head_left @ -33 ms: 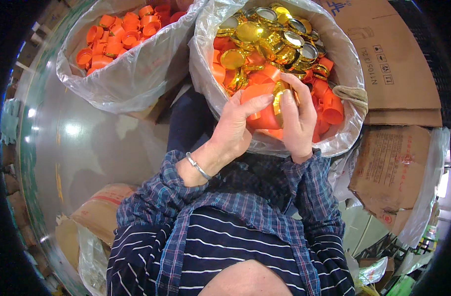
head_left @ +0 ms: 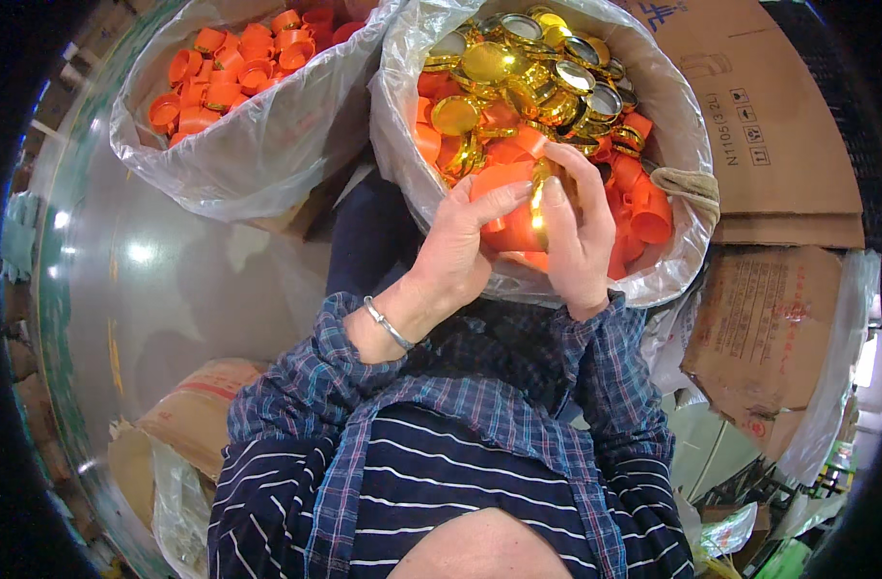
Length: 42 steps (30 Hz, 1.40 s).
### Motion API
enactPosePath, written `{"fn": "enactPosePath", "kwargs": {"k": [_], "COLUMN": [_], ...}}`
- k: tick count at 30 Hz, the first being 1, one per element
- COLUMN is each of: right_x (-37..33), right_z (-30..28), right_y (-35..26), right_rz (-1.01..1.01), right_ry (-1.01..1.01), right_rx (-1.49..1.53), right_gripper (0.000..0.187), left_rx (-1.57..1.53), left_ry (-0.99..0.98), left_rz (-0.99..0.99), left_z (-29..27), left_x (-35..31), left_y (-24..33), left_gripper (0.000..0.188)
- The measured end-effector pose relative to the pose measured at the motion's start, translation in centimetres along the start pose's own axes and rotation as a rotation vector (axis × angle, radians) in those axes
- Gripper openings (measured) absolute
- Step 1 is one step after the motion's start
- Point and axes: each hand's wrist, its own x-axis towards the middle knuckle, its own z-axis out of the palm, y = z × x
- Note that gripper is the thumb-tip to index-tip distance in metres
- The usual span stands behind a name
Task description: The person repeatedly picks orange plastic cups and gold-colored lids from a large bag, presses the lids onto the cups, and returns the assembled units to the same bag. The process is continuous and repetitive, with no visible change in the overall quantity of items.
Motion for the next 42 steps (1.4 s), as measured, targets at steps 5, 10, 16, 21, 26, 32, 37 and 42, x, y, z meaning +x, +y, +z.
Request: {"fn": "enactPosePath", "kwargs": {"k": [5, 10, 16, 21, 26, 32, 37, 42], "right_x": [0.5, 0.8, 3.5, 2.7, 2.5, 1.5, 4.2, 2.2], "right_z": [0.5, 0.2, -1.4, -2.1, -2.4, -2.0, -5.0, -5.0], "right_y": [-0.4, -1.7, -0.4, 2.6, 3.3, 1.4, 5.2, 13.8], "right_rz": [-0.328, -0.075, 0.144, 0.166, 0.228, 0.068, 0.448, 0.252], "right_ry": [0.054, 0.026, 0.261, 0.261, 0.12, -0.023, -0.428, -1.18], "right_rx": [-0.398, -0.108, 0.086, 0.106, -0.179, -0.068, -0.446, -0.885], "right_gripper": [0.045, 0.048, 0.031, 0.03, 0.032, 0.033, 0.046, 0.071], "left_rx": [-0.001, -0.038, 0.022, -0.056, -0.041, 0.017, 0.022, -0.028], "left_ry": [0.036, -0.018, 0.042, 0.037, 0.089, 0.101, 0.218, 0.206], "left_rz": [-0.056, -0.093, 0.033, 0.022, 0.049, 0.175, 0.264, 0.232], "left_z": [0.0, 0.1, 0.1, 0.2, 0.0, 0.1, -0.8, -1.5], "left_x": [-0.3, -0.7, 0.2, 0.5, 0.5, 0.7, 0.7, 0.2], "left_y": [-0.1, -0.3, 0.1, 0.6, 0.6, 0.7, 3.1, 3.2], "left_gripper": [0.04, 0.047, 0.043, 0.041, 0.041, 0.038, 0.038, 0.035]}}
